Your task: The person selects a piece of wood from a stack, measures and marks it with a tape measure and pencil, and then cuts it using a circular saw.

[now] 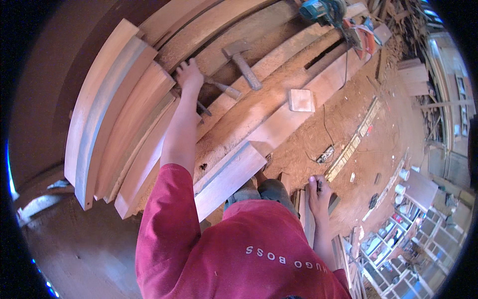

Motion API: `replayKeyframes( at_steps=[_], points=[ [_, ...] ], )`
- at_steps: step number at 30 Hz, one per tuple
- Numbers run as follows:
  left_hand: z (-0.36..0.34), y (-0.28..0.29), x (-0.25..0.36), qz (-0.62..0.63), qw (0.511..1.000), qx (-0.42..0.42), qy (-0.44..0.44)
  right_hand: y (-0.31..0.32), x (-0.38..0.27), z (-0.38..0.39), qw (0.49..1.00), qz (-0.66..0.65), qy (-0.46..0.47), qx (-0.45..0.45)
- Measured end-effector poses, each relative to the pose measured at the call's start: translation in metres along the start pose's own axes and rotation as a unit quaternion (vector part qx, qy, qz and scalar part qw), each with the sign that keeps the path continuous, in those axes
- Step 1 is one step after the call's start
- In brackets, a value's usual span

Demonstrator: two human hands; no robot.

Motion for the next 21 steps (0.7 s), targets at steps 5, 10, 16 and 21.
replayKeyframes(
  at_steps=[5,10,16,21],
  points=[
    [-0.004,-0.024,-0.020,0.008,0.999,-0.043,-0.012,-0.003,0.018,-0.001,0.988,-0.139,-0.040,-0.045],
    [0.032,0.008,0.006,0.037,0.992,0.023,-0.122,-0.002,-0.040,-0.023,0.941,-0.301,0.007,-0.154],
    [0.168,0.022,0.091,0.203,0.946,0.088,-0.238,0.097,-0.193,-0.017,0.785,-0.451,0.383,-0.184],
    [0.309,-0.025,0.123,0.228,0.947,0.016,-0.224,0.176,-0.222,0.004,0.573,-0.619,0.472,-0.256]
  ],
)
Point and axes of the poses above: each hand's wrist, its own z-axis away from the middle knuckle, its own y-axis out of the back of the hand, x = y × z, the point moved 7 cm from there along -z, towards the middle knuckle, and after that the axes turned 8 degrees about z, right-handed, at the moved point
